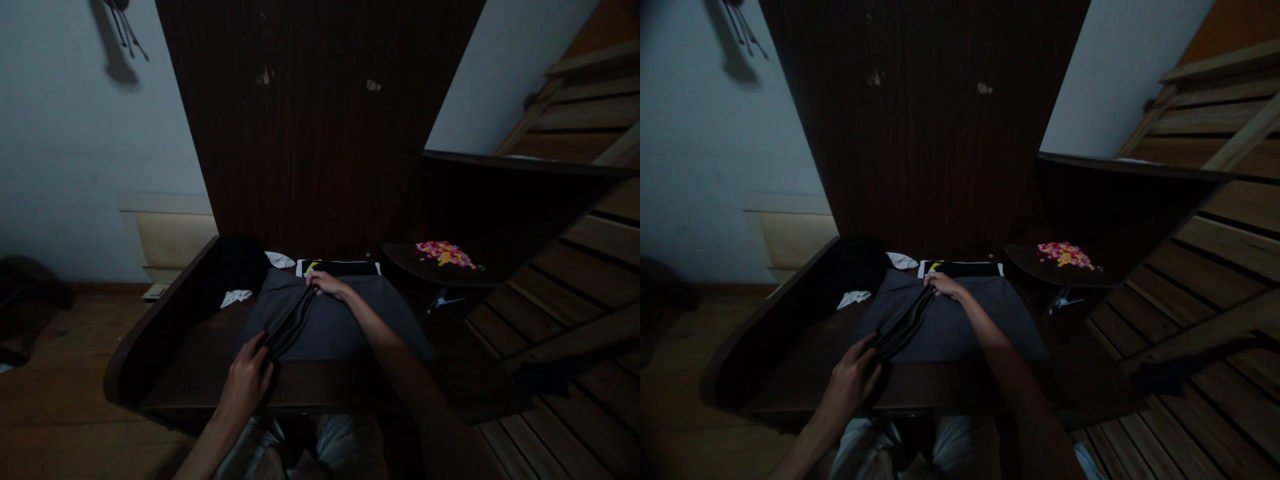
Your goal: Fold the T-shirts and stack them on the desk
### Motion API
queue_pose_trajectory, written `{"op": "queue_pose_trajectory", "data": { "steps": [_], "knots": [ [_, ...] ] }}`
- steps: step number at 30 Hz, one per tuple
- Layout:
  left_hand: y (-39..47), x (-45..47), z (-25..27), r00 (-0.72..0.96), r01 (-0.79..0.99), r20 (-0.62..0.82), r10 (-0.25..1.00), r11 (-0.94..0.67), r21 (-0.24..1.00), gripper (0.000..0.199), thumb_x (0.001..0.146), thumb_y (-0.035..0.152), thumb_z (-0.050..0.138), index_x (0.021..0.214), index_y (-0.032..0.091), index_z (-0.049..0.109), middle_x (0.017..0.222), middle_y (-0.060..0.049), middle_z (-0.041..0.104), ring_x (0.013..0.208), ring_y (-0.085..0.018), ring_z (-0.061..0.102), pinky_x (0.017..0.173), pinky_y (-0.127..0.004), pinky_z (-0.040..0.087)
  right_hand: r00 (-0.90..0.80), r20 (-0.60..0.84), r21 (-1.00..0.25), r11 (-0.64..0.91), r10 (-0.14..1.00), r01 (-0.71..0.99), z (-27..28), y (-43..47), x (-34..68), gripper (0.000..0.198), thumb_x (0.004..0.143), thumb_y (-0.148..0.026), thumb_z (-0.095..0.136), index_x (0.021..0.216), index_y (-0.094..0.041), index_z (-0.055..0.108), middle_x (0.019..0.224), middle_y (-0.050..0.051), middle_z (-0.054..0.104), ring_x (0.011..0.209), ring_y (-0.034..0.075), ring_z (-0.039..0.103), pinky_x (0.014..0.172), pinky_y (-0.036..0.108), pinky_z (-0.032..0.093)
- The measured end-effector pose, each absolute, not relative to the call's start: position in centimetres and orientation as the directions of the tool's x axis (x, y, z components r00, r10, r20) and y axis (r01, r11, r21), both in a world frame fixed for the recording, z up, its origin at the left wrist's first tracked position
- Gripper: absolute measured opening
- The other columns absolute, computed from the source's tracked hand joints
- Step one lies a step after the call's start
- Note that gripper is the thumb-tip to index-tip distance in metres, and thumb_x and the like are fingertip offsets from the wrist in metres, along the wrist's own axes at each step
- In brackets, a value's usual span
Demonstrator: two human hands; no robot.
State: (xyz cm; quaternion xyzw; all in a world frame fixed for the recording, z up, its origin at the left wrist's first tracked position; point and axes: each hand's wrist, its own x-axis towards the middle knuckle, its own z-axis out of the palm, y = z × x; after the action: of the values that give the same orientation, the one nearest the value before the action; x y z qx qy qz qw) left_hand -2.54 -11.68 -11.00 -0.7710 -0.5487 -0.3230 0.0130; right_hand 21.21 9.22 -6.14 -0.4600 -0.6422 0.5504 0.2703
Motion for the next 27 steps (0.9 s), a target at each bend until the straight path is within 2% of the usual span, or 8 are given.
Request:
{"op": "queue_pose_trajectory", "data": {
  "steps": [3, 7, 11, 14, 16, 20, 24, 27],
  "knots": [
    [-11.6, -2.8, -10.4, 0.161, 0.851, 0.401, 0.902, -0.332, 0.406, 0.024, 0.083, 0.023, 0.049, 0.092, 0.019, 0.071, 0.110, -0.013, 0.070, 0.098, -0.025, 0.068, 0.086, -0.039, 0.056, -0.483, -0.219, -0.970, -0.136, 0.848, 0.201, -5.9, 8.6, 21.6, 0.012, 0.070, -0.016, 0.051, 0.076, -0.019, 0.061, 0.071, -0.001, 0.057, 0.064, 0.013, 0.057, 0.060, 0.030, 0.055],
    [-11.6, -2.6, -9.1, 0.110, 0.865, 0.220, 0.969, -0.203, 0.460, 0.029, 0.082, 0.022, 0.049, 0.098, 0.018, 0.072, 0.112, -0.013, 0.071, 0.099, -0.026, 0.069, 0.088, -0.038, 0.055, -0.542, -0.169, -0.980, -0.084, 0.823, 0.178, -6.3, 8.2, 21.9, 0.014, 0.063, -0.014, 0.063, 0.076, -0.018, 0.065, 0.075, -0.001, 0.060, 0.070, 0.014, 0.058, 0.066, 0.030, 0.055],
    [-11.4, -2.4, -8.2, 0.102, 0.855, 0.119, 0.988, -0.148, 0.496, 0.029, 0.079, 0.019, 0.049, 0.096, 0.019, 0.073, 0.111, -0.011, 0.073, 0.101, -0.024, 0.069, 0.091, -0.035, 0.053, -0.440, -0.055, -0.975, 0.046, 0.896, 0.217, -7.1, 8.6, 21.5, 0.014, 0.055, -0.018, 0.075, 0.068, -0.016, 0.069, 0.071, -0.001, 0.064, 0.072, 0.014, 0.059, 0.074, 0.029, 0.050],
    [-10.8, -3.0, -7.7, 0.104, 0.832, 0.069, 0.992, -0.125, 0.540, 0.029, 0.074, 0.020, 0.053, 0.091, 0.020, 0.075, 0.111, -0.009, 0.073, 0.104, -0.025, 0.068, 0.094, -0.038, 0.051, -0.328, -0.015, -0.975, 0.058, 0.945, 0.212, -7.3, 9.2, 20.9, 0.013, 0.055, -0.025, 0.078, 0.062, -0.016, 0.071, 0.068, 0.000, 0.066, 0.073, 0.015, 0.061, 0.078, 0.031, 0.048],
    [-10.4, -3.6, -7.3, 0.100, 0.811, 0.048, 0.994, -0.109, 0.574, 0.027, 0.069, 0.021, 0.056, 0.088, 0.021, 0.076, 0.110, -0.008, 0.073, 0.104, -0.025, 0.068, 0.096, -0.039, 0.050, -0.270, -0.002, -0.978, 0.054, 0.963, 0.200, -7.0, 9.7, 20.5, 0.011, 0.053, -0.023, 0.078, 0.059, -0.017, 0.071, 0.067, 0.000, 0.068, 0.073, 0.016, 0.061, 0.080, 0.031, 0.048],
    [-10.0, -4.2, -5.8, 0.065, 0.766, 0.129, 0.989, -0.132, 0.629, 0.023, 0.068, 0.023, 0.057, 0.081, 0.020, 0.076, 0.097, -0.006, 0.075, 0.092, -0.023, 0.070, 0.088, -0.036, 0.053, -0.195, 0.039, -0.979, 0.076, 0.980, 0.187, -6.2, 10.4, 19.7, 0.008, 0.053, -0.016, 0.073, 0.061, -0.018, 0.073, 0.069, 0.000, 0.071, 0.076, 0.016, 0.063, 0.079, 0.029, 0.047],
    [-10.2, -3.5, -4.3, 0.066, 0.722, 0.395, 0.916, -0.317, 0.615, 0.020, 0.073, 0.023, 0.056, 0.082, 0.020, 0.074, 0.085, -0.004, 0.072, 0.083, -0.019, 0.068, 0.077, -0.031, 0.054, -0.121, 0.077, -0.986, 0.094, 0.990, 0.136, -5.2, 11.3, 19.3, 0.008, 0.058, -0.017, 0.068, 0.064, -0.018, 0.073, 0.070, 0.001, 0.072, 0.075, 0.016, 0.064, 0.076, 0.028, 0.048],
    [-10.4, -2.1, -4.3, 0.105, 0.675, 0.543, 0.833, -0.461, 0.576, 0.022, 0.081, 0.024, 0.055, 0.094, 0.019, 0.072, 0.088, -0.005, 0.070, 0.084, -0.018, 0.066, 0.076, -0.028, 0.054, -0.048, 0.075, -0.991, 0.080, 0.996, 0.112, -4.7, 11.9, 19.7, 0.009, 0.060, -0.016, 0.065, 0.064, -0.018, 0.072, 0.068, 0.001, 0.071, 0.072, 0.015, 0.063, 0.074, 0.027, 0.048]
  ]
}}
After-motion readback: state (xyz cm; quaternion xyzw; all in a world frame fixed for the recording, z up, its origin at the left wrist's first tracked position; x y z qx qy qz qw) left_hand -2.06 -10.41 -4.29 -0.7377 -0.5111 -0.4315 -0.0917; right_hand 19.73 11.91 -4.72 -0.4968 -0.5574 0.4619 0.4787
